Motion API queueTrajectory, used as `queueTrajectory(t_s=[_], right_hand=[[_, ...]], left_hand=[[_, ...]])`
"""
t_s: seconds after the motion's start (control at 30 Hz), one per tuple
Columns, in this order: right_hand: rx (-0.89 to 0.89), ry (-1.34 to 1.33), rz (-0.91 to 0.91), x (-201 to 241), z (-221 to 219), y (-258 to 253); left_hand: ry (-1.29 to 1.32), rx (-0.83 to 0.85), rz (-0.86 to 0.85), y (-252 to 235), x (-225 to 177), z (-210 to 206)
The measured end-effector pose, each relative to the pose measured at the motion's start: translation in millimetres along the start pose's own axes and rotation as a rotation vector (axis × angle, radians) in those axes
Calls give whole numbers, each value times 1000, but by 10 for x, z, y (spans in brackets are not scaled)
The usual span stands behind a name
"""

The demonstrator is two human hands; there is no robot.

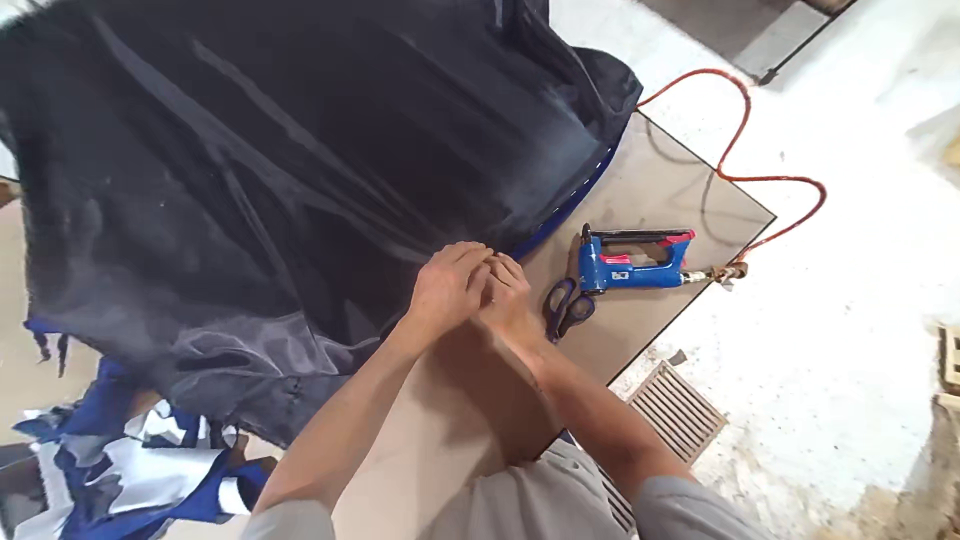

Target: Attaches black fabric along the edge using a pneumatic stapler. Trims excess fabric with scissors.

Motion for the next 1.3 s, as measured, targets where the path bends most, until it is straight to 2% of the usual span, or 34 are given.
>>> queueTrajectory(t_s=[0.2, 0.37, 0.43, 0.57, 0.7, 0.8, 0.97, 1.13, 1.3], right_hand=[[-202, -45, -105, 74, -135, 208], [-282, -26, -140, 74, -64, 332], [-275, -18, -150, 50, -78, 310], [-52, -38, -204, -52, 171, 133], [-25, 65, -112, -166, 769, -140], [46, 125, -71, -282, 945, -345], [280, 159, -43, -348, 709, -460], [513, 160, 24, -408, 311, -406], [523, 169, 76, -444, 273, -263]], left_hand=[[-18, 17, -53, 79, 93, 31], [-139, 159, -131, 216, 53, -30], [-191, 159, -129, 267, 46, -72], [-211, 117, -94, 281, 73, -145], [-264, 5, 23, 227, 53, -236], [-296, -50, 46, 154, 29, -284], [-318, 10, -59, 42, 57, -272], [-335, -203, -254, 95, 36, -249], [-266, -254, -352, 127, 93, -263]])
Point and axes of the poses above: each hand's wrist, its own y-axis away from the middle knuckle, its own z-axis out of the back of the hand, x = y × z, the point moved 7 cm from there along -y, towards the middle knuckle, and after that the axes turned 15 degrees about -y, right-handed, at the moved point
